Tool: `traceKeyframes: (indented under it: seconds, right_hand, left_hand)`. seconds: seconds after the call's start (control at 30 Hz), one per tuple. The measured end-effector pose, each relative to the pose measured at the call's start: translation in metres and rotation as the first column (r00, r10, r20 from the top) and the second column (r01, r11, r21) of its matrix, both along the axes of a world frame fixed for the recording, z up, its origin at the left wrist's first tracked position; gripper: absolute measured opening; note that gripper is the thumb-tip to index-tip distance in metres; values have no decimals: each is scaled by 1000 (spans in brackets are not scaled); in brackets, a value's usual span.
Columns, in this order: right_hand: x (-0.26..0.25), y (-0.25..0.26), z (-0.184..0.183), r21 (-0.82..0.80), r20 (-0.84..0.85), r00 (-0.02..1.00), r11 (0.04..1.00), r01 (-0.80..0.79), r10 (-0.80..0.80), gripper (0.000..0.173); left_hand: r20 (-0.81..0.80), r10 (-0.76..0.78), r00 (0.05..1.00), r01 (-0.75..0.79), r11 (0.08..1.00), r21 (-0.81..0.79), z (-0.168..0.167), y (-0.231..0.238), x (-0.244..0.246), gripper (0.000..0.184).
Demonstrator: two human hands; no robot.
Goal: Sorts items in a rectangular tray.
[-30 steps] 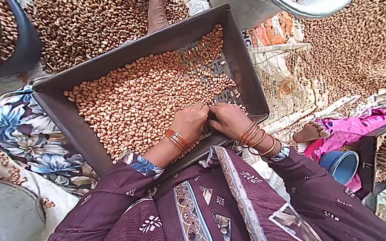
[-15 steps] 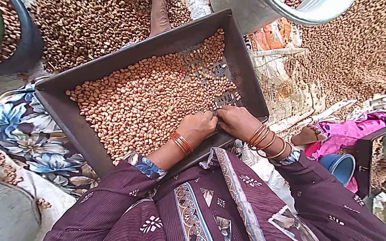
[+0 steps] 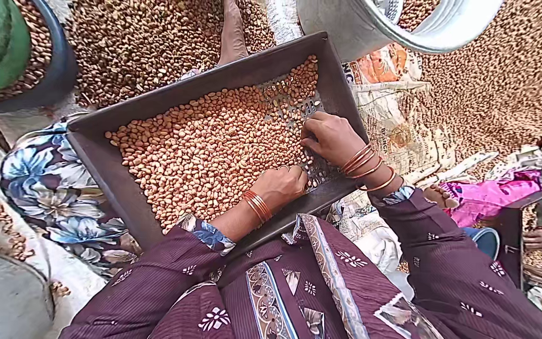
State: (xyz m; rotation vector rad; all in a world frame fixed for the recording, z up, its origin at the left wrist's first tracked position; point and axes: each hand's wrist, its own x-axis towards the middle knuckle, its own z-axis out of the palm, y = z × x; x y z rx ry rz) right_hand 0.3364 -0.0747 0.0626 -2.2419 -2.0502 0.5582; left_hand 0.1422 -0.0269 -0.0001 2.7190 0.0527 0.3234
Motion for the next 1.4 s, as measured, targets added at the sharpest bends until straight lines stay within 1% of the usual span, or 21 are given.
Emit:
traceKeyframes:
  seconds: [0.07, 0.2, 0.3, 0.37, 0.43, 0.47, 0.53, 0.6, 0.67, 0.77, 0.87, 0.93, 1.0, 1.03, 1.07, 1.13, 1.2, 1.23, 1.3, 1.33, 1.4]
  right_hand:
    - [-1, -2, 0, -4, 20, 999, 999, -37, 37, 10]
    - [-1, 4, 8, -163, 14, 1000, 987, -11, 14, 12]
    - [9, 16, 0, -269, 37, 997, 962, -54, 66, 14]
    - [14, 27, 8, -375, 14, 997, 924, -69, 79, 16]
    - [20, 37, 20, -413, -46, 998, 909, -63, 48, 12]
    - [23, 43, 25, -400, -66, 997, 915, -52, 28, 9]
    - [28, 51, 25, -292, -76, 996, 955, -57, 36, 11]
    - [30, 60, 17, -166, -66, 996, 984, -65, 55, 14]
    - [26, 67, 7, -119, -29, 998, 991, -59, 56, 13]
    - [18, 75, -2, -161, 39, 998, 986, -49, 56, 14]
    - [15, 76, -2, -214, 88, 994, 975, -49, 69, 13]
    - [20, 80, 2, -250, 42, 997, 967, -54, 67, 11]
    - [25, 87, 10, -283, -28, 999, 958, -38, 32, 13]
    - [26, 92, 14, -281, -63, 998, 959, -36, 19, 12]
    - [26, 96, 17, -262, -102, 995, 964, -47, 21, 11]
    - [27, 104, 12, -190, -144, 987, 977, -98, 71, 12]
    - [24, 112, 1, -137, -123, 985, 981, -140, 123, 14]
    - [21, 115, -4, -113, -97, 985, 982, -154, 143, 14]
    - [15, 116, -13, -61, -36, 985, 983, -170, 168, 14]
    - [11, 115, -13, -66, -7, 985, 983, -171, 171, 14]
    - [6, 112, -11, -90, 36, 987, 984, -154, 158, 13]
  left_hand:
    - [-64, -15, 998, 14, 1000, -24, 3, 1, 0, 11]
    - [-94, -29, 995, 25, 999, -43, 6, 3, 1, 12]
    - [-122, -32, 992, 28, 999, -37, 8, 4, 1, 12]
    - [-140, -34, 990, 29, 999, -37, 12, 4, 0, 14]
    - [-140, -27, 990, 20, 999, -46, 15, 4, -1, 15]
    - [-151, -29, 988, 21, 998, -53, 17, 4, 0, 15]
    - [-211, -49, 976, 33, 996, -77, 22, 3, 0, 17]
    - [-243, -58, 968, 40, 996, -78, 24, 3, 2, 18]
    - [-226, -56, 972, 42, 997, -66, 22, 4, 2, 18]
    - [-222, -64, 973, 46, 995, -86, 20, 7, 2, 19]
    - [-295, -101, 950, 67, 990, -124, 25, 9, 3, 23]
    - [-308, -111, 945, 72, 988, -136, 25, 10, 4, 24]
    - [-280, -112, 954, 75, 987, -139, 23, 10, 5, 24]
    - [-229, -102, 968, 71, 988, -140, 21, 11, 5, 23]
    - [-218, -104, 970, 71, 985, -154, 21, 12, 5, 21]
    - [-250, -129, 960, 84, 979, -184, 24, 16, 5, 21]
    - [-377, -188, 907, 107, 969, -225, 30, 24, 8, 24]
    - [-387, -192, 902, 108, 967, -229, 29, 26, 8, 24]
    - [-315, -161, 935, 101, 975, -198, 24, 26, 6, 22]
    - [-285, -148, 947, 97, 978, -185, 22, 24, 5, 21]
    - [-285, -132, 950, 84, 981, -174, 22, 23, 4, 21]
